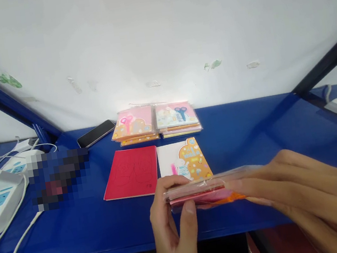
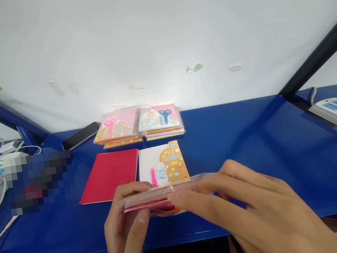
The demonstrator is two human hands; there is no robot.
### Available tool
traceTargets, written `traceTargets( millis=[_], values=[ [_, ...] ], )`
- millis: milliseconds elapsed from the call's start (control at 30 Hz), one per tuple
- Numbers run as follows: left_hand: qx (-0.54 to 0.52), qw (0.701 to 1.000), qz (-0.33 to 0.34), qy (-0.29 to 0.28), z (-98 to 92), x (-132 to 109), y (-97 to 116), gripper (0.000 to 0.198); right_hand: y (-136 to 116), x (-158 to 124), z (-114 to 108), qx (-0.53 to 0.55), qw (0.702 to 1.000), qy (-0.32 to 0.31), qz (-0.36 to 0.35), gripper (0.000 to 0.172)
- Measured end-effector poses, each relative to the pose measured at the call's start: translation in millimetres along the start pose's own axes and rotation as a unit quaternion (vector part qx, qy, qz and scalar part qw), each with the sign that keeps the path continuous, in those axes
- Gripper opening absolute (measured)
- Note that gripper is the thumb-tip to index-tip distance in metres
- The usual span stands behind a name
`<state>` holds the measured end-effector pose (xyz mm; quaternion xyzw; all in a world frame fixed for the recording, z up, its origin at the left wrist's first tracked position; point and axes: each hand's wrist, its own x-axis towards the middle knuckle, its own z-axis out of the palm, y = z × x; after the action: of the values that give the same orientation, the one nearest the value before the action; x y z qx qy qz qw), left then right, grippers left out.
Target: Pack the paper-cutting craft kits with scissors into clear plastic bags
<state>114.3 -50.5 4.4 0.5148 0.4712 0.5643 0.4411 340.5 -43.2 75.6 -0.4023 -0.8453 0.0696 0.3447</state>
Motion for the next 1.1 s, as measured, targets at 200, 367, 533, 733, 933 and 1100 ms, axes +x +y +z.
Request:
traceTargets(
  millis=[200, 367, 533, 733, 933, 1100],
  values=[
    [0.001, 1.000, -0.001, 0.010, -0.1, 1, -1, 0.016, 9, -8, -5, -0.042, 0.997, -0.059, -0.001, 0.060],
    [-0.005, 1.000, 0.011, 0.006, 1.4, 0, 2, 0.016, 1, 5, 5, -0.029, 0.992, -0.113, -0.037, 0.061],
    [-0.011, 1.000, -0.005, -0.001, 1.1, 0, 2, 0.016, -6, -7, 12, -0.038, 0.998, -0.049, -0.023, 0.047],
    [-0.018, 1.000, -0.007, 0.007, 1.9, 2, 3, 0.014, 8, -15, 10, -0.106, 0.990, 0.057, 0.075, 0.037],
    [0.013, 1.000, 0.007, 0.006, -0.3, 1, 1, 0.017, 21, 2, 18, -0.007, 0.995, 0.065, 0.082, 0.019],
    [0.069, 0.998, 0.005, -0.013, -7.8, 2, -6, 0.020, 22, -3, 22, 0.037, 0.990, 0.084, 0.112, 0.013]
  ],
)
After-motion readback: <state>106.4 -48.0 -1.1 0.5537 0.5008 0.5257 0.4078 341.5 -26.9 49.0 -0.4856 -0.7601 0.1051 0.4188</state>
